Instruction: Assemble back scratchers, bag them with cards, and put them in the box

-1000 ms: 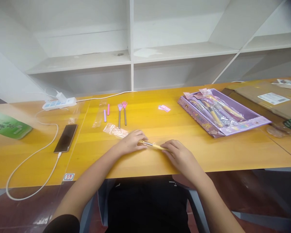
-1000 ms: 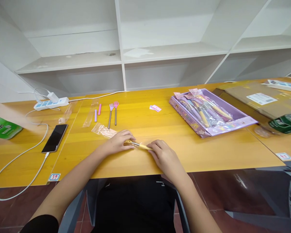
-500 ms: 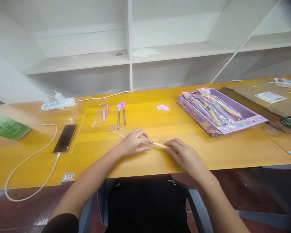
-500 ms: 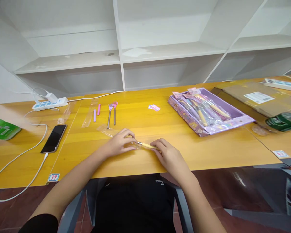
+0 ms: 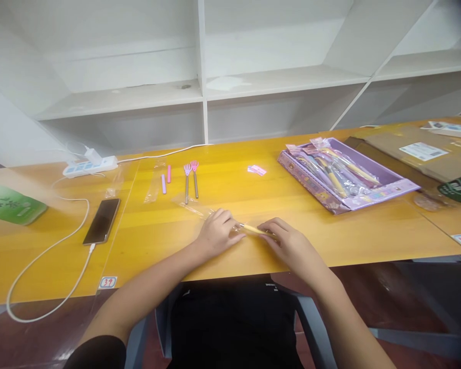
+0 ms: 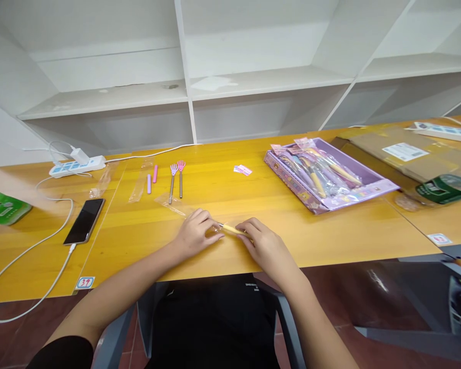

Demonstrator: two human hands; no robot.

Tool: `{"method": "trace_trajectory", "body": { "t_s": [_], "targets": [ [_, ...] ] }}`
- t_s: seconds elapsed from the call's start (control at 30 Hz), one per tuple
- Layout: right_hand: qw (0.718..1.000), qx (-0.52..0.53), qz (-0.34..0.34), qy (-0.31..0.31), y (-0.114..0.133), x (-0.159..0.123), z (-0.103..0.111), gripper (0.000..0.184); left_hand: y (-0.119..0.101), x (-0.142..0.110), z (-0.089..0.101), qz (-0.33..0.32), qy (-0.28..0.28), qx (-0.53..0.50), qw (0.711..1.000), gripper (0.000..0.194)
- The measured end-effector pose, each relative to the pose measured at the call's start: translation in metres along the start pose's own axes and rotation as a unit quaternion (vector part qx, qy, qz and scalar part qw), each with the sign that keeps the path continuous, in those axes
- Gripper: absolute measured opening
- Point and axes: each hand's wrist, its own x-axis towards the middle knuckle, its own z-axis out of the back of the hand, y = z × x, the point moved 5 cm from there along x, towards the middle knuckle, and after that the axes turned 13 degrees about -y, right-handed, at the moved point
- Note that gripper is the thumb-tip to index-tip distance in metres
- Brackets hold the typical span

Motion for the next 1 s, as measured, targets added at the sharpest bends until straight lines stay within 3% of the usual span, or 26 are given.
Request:
{"method": "trace_trajectory", "body": {
  "t_s": [0.13,0.27,0.37,0.7,0.87,1.0],
  "targets": [
    [1.000,0.009,0.009,0.001,0.005,0.000,-0.002,0.017,0.000,-0.003,-0.005,0.016,-0.002,-0.011,1.000,0.034],
    [1.000,0.013,0.013,-0.005,0.010,0.001,-0.003,0.018,-0.002,-0.004,-0.007,0.015,-0.019,0.028,0.999,0.016],
    [1.000,0.013,0.005,-0.004,0.010,0.001,-0.004,0.018,-0.004,-0.003,-0.007,0.007,-0.013,0.037,0.999,0.015],
    [0.999,0.031,-0.013,-0.020,0.001,-0.004,-0.001,0.017,-0.015,-0.010,-0.019,-0.167,0.087,0.043,0.981,0.027],
    [1.000,0.021,-0.010,-0.015,0.003,-0.006,0.002,0.016,-0.010,0.000,0.000,-0.148,0.115,-0.039,0.982,0.025],
    [1.000,0.021,-0.014,-0.016,0.003,-0.007,0.004,0.019,-0.005,0.005,0.012,-0.136,0.103,-0.009,0.985,0.032]
  ]
}}
